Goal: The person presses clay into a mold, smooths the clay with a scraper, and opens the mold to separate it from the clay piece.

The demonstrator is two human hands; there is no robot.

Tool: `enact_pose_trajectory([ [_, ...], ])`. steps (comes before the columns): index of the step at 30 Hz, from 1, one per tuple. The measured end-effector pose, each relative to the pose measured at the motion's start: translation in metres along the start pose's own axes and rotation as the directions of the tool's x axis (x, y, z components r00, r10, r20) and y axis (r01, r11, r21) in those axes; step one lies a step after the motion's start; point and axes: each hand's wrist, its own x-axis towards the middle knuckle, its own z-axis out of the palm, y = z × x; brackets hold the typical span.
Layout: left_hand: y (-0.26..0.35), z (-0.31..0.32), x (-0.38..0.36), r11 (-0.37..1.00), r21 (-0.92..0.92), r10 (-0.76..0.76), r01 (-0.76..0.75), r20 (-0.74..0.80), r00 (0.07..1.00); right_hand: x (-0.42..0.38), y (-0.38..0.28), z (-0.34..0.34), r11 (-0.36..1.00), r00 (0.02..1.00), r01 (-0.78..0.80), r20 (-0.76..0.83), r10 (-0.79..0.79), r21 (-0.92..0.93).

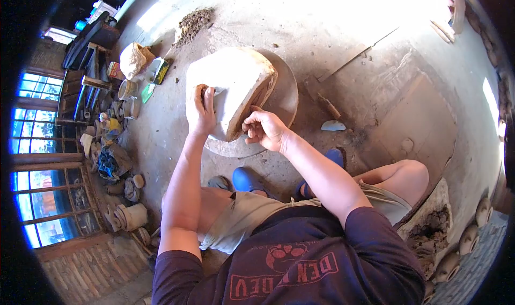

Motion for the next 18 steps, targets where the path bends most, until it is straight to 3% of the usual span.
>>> enact_pose_trajectory([
  [5, 0.001, 0.000, -0.002, 1.000, 0.026, -0.007, 0.007, 0.000, 1.000, 0.019, 0.016, -0.009, 0.887, 0.993, 0.075, 0.052, -0.110, 0.456],
  [8, 0.003, 0.001, -0.002, 1.000, -0.002, -0.009, 0.009, -0.010, 1.000, 0.019, 0.024, -0.009, 0.846, 0.983, 0.082, 0.097, -0.156, 0.526],
  [12, 0.004, 0.000, -0.004, 1.000, -0.001, 0.001, -0.001, -0.009, 1.000, 0.014, 0.018, -0.001, 0.879, 0.988, 0.131, 0.011, -0.153, 0.459],
  [18, 0.003, 0.003, -0.005, 0.999, 0.044, 0.029, -0.027, -0.030, 0.999, 0.020, 0.023, -0.003, 0.739, 0.965, 0.152, 0.061, -0.253, 0.656],
])
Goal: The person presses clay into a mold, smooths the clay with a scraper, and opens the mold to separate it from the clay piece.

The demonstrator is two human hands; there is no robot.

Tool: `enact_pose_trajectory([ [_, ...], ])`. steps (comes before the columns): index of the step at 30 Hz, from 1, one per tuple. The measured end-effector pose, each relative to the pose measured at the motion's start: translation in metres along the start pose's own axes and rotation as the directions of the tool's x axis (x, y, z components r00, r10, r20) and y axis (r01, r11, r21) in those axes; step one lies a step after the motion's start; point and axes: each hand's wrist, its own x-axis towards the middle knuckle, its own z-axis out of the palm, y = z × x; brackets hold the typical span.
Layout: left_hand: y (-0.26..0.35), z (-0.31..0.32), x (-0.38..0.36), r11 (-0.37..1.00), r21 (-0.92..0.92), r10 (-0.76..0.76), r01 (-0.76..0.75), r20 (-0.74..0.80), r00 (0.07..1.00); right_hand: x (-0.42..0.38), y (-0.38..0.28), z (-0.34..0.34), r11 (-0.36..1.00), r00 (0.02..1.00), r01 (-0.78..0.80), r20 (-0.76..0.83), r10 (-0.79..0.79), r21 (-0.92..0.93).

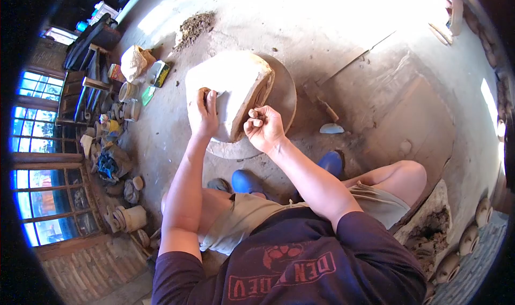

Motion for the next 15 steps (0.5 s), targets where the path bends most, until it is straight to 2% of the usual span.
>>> enact_pose_trajectory([
  [1, -0.001, 0.000, -0.001, 1.000, 0.015, 0.010, -0.010, -0.008, 1.000, -0.001, 0.002, -0.001, 1.000, 1.000, -0.012, -0.017, 0.012, -0.003],
  [4, 0.004, 0.000, -0.003, 1.000, 0.029, -0.005, 0.005, -0.007, 1.000, -0.004, -0.007, 0.006, 0.878, 0.957, 0.043, -0.232, -0.173, -0.477],
  [5, 0.005, 0.000, -0.003, 0.999, 0.041, 0.009, -0.008, -0.017, 1.000, -0.009, -0.014, 0.011, 0.755, 0.926, 0.074, -0.235, -0.294, -0.651],
  [6, 0.005, 0.000, -0.003, 0.998, 0.052, 0.024, -0.022, -0.028, 0.999, -0.006, -0.021, -0.002, 0.567, 0.894, 0.115, -0.164, -0.418, -0.816],
  [7, 0.006, 0.001, -0.003, 0.998, 0.060, 0.037, -0.034, -0.040, 0.999, -0.007, -0.029, -0.005, 0.166, 0.826, 0.173, 0.051, -0.562, -0.971],
  [8, 0.007, 0.001, -0.003, 0.998, 0.061, 0.028, -0.026, -0.035, 0.999, -0.009, -0.035, -0.007, -0.268, 0.745, 0.172, 0.303, -0.594, -0.948],
  [11, 0.011, 0.001, -0.004, 0.998, 0.068, 0.018, -0.016, -0.030, 0.999, -0.001, -0.052, -0.010, -0.724, 0.662, 0.151, 0.612, -0.432, -0.673],
  [13, 0.010, 0.002, -0.004, 0.997, 0.077, 0.033, -0.029, -0.047, 0.998, 0.004, -0.051, -0.002, -0.715, 0.718, 0.123, 0.559, -0.415, -0.688],
  [15, 0.010, 0.002, -0.005, 0.995, 0.095, -0.019, 0.021, -0.019, 1.000, 0.011, -0.051, 0.003, -0.720, 0.747, 0.077, 0.518, -0.416, -0.690],
])
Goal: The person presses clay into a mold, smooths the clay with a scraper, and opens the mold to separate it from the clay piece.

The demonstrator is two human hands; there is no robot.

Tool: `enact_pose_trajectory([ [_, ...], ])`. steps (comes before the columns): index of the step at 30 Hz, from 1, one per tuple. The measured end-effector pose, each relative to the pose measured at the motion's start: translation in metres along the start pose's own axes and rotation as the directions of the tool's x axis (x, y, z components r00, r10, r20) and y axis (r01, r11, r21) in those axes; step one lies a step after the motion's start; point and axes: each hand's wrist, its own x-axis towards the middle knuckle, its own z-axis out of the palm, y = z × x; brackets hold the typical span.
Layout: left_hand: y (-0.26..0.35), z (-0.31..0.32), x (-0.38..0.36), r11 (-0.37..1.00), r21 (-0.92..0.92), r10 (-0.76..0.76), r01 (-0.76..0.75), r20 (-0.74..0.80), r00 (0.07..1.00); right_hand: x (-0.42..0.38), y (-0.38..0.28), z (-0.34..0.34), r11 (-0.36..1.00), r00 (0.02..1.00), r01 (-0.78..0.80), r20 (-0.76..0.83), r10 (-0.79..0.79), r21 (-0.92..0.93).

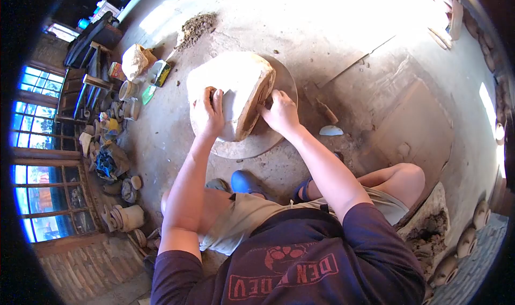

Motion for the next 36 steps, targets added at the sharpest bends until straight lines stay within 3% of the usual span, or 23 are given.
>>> enact_pose_trajectory([
  [5, 0.001, 0.000, -0.001, 1.000, 0.015, 0.021, -0.021, -0.005, 1.000, 0.014, -0.004, 0.000, 0.989, 1.000, -0.016, -0.023, 0.013, -0.145],
  [8, 0.004, -0.001, -0.002, 0.999, 0.004, 0.032, -0.032, -0.010, 0.999, 0.017, 0.005, 0.003, 0.976, 0.996, 0.070, -0.040, -0.079, -0.206],
  [14, 0.014, -0.004, -0.001, 0.998, -0.033, 0.053, -0.054, -0.021, 0.998, 0.020, 0.015, 0.010, 0.982, 0.988, 0.150, -0.001, -0.152, -0.117],
  [19, 0.012, 0.000, -0.002, 0.993, 0.004, 0.120, -0.120, -0.103, 0.987, 0.015, 0.021, 0.018, 0.984, 0.985, 0.158, -0.062, -0.164, -0.084],
  [23, 0.007, 0.000, -0.002, 0.999, -0.008, 0.036, -0.036, -0.012, 0.999, 0.020, 0.007, 0.005, 0.988, 0.972, 0.141, -0.180, -0.150, -0.065],
  [26, 0.004, -0.001, 0.000, 0.999, -0.028, -0.016, 0.017, 0.037, 0.999, 0.026, 0.016, 0.010, 0.973, 0.978, 0.180, -0.077, -0.193, -0.146],
  [29, 0.003, -0.005, 0.000, 0.998, -0.060, -0.032, 0.036, 0.059, 0.998, 0.023, 0.016, 0.012, 0.985, 0.990, 0.142, 0.002, -0.143, -0.100],
  [36, -0.003, -0.004, 0.000, 0.998, -0.045, -0.036, 0.039, 0.056, 0.998, 0.019, 0.005, 0.014, 0.989, 0.994, 0.095, -0.047, -0.101, -0.115],
])
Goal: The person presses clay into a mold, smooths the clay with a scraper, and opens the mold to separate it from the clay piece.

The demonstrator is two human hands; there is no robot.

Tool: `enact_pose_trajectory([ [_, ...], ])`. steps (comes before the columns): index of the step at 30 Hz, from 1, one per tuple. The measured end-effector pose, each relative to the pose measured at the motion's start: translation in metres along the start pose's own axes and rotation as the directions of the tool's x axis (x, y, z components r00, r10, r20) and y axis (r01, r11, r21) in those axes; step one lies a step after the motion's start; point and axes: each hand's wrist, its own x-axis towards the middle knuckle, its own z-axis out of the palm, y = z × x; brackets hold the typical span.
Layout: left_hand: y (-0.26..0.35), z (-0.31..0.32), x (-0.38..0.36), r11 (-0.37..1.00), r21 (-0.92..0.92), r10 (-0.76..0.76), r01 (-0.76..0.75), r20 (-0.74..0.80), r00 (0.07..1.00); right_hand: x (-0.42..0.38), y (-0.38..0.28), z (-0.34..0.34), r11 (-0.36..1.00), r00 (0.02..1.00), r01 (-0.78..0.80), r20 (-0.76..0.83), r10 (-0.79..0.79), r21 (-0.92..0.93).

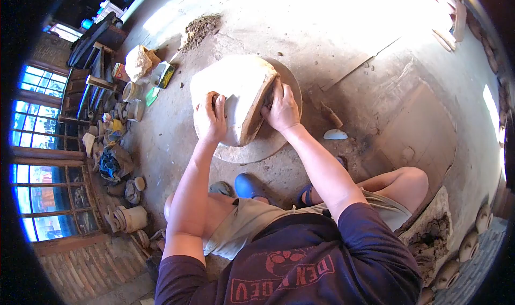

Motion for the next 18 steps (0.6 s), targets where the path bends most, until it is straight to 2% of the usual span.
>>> enact_pose_trajectory([
  [2, 0.002, -0.001, 0.000, 1.000, 0.003, 0.005, -0.005, 0.003, 1.000, 0.001, -0.002, -0.002, 0.997, 0.998, 0.025, -0.053, -0.028, -0.071],
  [5, 0.004, -0.002, 0.001, 1.000, -0.011, 0.010, -0.010, 0.014, 1.000, 0.004, -0.001, -0.001, 0.985, 0.995, 0.074, -0.052, -0.083, -0.157],
  [7, 0.005, -0.004, 0.001, 0.998, -0.053, -0.013, 0.015, 0.037, 0.999, 0.004, 0.000, 0.005, 0.990, 0.999, 0.045, -0.019, -0.048, -0.136],
  [11, 0.001, 0.001, 0.001, 0.999, -0.028, 0.033, -0.034, -0.020, 0.999, 0.005, 0.000, 0.019, 0.990, 1.000, 0.003, 0.006, -0.002, -0.139],
  [14, 0.001, 0.001, -0.001, 0.995, -0.013, 0.102, -0.102, -0.050, 0.994, 0.002, -0.001, 0.022, 0.981, 0.986, 0.057, -0.143, -0.084, -0.184],
  [18, 0.002, 0.001, -0.001, 0.998, -0.013, 0.063, -0.064, -0.035, 0.997, 0.005, 0.000, 0.013, 0.988, 0.995, 0.039, -0.080, -0.052, -0.150],
])
